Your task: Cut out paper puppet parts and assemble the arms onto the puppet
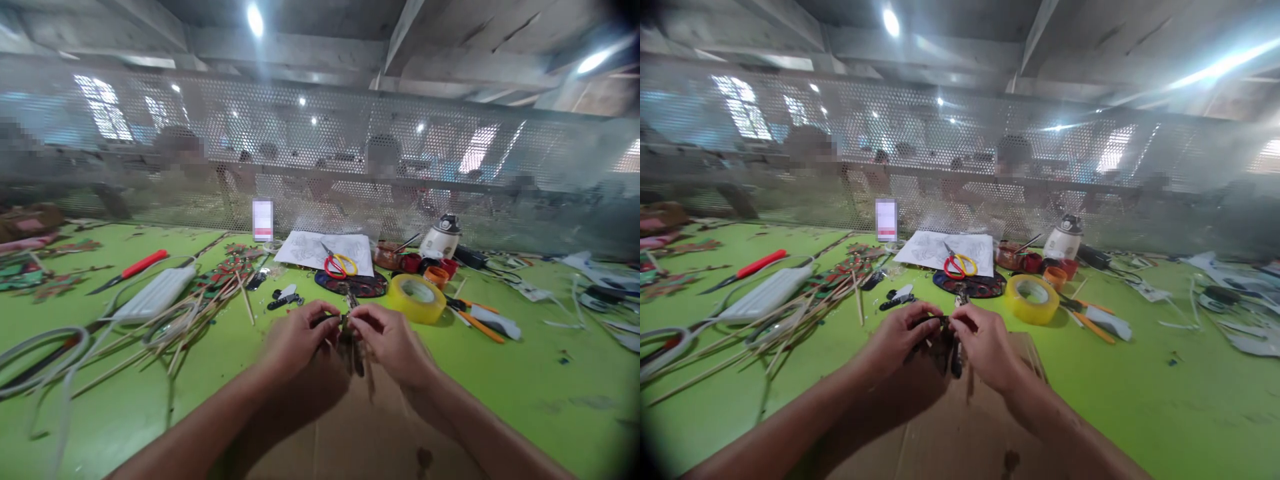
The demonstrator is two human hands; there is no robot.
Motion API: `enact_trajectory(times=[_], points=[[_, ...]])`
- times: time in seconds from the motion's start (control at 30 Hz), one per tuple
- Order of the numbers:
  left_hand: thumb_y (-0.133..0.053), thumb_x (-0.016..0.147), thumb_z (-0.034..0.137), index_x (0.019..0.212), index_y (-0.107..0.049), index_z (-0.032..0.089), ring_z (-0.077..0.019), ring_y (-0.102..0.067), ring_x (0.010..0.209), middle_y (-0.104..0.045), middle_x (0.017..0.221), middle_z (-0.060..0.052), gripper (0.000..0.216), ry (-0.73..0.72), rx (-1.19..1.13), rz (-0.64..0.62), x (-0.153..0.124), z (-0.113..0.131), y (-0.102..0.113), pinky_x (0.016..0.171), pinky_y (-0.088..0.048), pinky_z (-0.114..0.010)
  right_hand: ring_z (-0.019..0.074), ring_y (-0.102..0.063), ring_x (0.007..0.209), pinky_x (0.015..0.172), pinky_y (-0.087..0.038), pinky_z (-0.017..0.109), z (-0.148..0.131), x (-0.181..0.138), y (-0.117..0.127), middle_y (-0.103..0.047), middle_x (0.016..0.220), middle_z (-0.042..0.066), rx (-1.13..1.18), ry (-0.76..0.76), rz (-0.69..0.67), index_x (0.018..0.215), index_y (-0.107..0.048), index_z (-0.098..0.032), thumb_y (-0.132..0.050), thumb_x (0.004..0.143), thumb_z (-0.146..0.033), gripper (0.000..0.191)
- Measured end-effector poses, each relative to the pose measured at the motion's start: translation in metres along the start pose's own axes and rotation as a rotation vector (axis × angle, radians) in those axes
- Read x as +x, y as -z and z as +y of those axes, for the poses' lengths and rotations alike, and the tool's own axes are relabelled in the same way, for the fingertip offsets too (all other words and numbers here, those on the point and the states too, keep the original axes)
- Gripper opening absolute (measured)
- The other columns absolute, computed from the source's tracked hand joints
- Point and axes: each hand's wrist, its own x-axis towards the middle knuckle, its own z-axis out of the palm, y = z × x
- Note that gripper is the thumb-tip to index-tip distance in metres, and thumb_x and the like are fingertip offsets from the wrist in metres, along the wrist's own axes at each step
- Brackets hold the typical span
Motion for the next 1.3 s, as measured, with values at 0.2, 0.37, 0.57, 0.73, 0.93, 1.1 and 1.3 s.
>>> enact_trajectory(times=[0.2,0.37,0.57,0.73,0.93,1.1,1.3], points=[[-0.054,0.089,0.035,0.095,-0.058,0.018,-0.0122,-0.056,0.053,-0.069,0.073,-0.002,0.018,-0.086,0.215,-0.011,-0.005,-0.003,-0.005,0.05,-0.038,-0.022,0.018,-0.064,0.078,0.071,-0.049,0.029,0.001,0.001,0.0,-0.07,0.084,0.005,-0.067,0.082,0.001,0.083,-0.067,-0.018,-0.056,0.088,-0.019,0.012],[-0.055,0.085,0.019,0.093,-0.062,0.02,-0.0177,-0.063,0.08,-0.071,0.088,-0.003,0.01,-0.228,0.423,-0.016,-0.012,0.012,-0.006,0.072,-0.042,-0.027,0.0203,-0.063,0.092,0.084,-0.047,0.034,-0.002,0.003,0.007,-0.071,0.097,0.007,-0.161,0.198,-0.1,0.085,-0.064,-0.019,-0.054,0.091,-0.017,0.012],[-0.058,0.075,0.014,0.092,-0.058,0.017,-0.0131,-0.055,0.069,-0.063,0.075,0.002,0.017,-0.119,0.211,-0.052,-0.007,0.01,-0.001,0.064,-0.039,-0.024,0.0163,-0.061,0.07,0.064,-0.043,0.026,-0.002,0.001,0.003,-0.068,0.077,0.002,-0.214,0.112,-0.143,0.082,-0.063,-0.018,-0.054,0.09,-0.015,0.012],[-0.063,0.078,0.023,0.108,-0.048,0.015,-0.0117,-0.058,0.063,-0.069,0.078,-0.002,0.035,0.066,-0.303,-0.117,-0.005,0.003,-0.001,0.061,-0.042,-0.024,0.0162,-0.06,0.068,0.063,-0.041,0.026,-0.006,0.002,0.008,-0.067,0.075,0.002,-0.261,0.056,-0.143,0.084,-0.062,-0.017,-0.053,0.09,-0.014,0.01],[-0.07,0.079,0.024,0.086,-0.048,0.016,-0.0137,-0.067,0.066,-0.075,0.082,-0.01,0.025,0.189,-0.493,-0.086,-0.004,0.004,-0.003,0.066,-0.051,-0.025,0.0162,-0.058,0.069,0.065,-0.042,0.026,-0.002,0.004,0.011,-0.065,0.075,0.003,-0.281,0.093,-0.114,0.083,-0.06,-0.017,-0.051,0.09,-0.015,0.011],[-0.063,0.084,0.018,0.083,-0.054,0.013,-0.0118,-0.063,0.056,-0.072,0.072,-0.008,0.01,0.257,-0.475,-0.049,-0.001,0.002,0.0,0.049,-0.046,-0.019,0.0157,-0.057,0.069,0.064,-0.042,0.026,0.004,0.005,0.011,-0.064,0.075,0.002,-0.242,0.093,-0.116,0.082,-0.059,-0.017,-0.051,0.09,-0.016,0.011],[-0.054,0.084,0.005,0.09,-0.062,0.006,-0.0112,-0.065,0.062,-0.073,0.083,-0.014,0.01,0.249,-0.621,-0.086,0.0,0.003,0.002,0.053,-0.047,-0.017,0.0155,-0.055,0.068,0.065,-0.04,0.027,0.01,0.007,0.013,-0.061,0.072,0.001,-0.226,0.067,-0.094,0.081,-0.058,-0.017,-0.05,0.09,-0.018,0.012]])
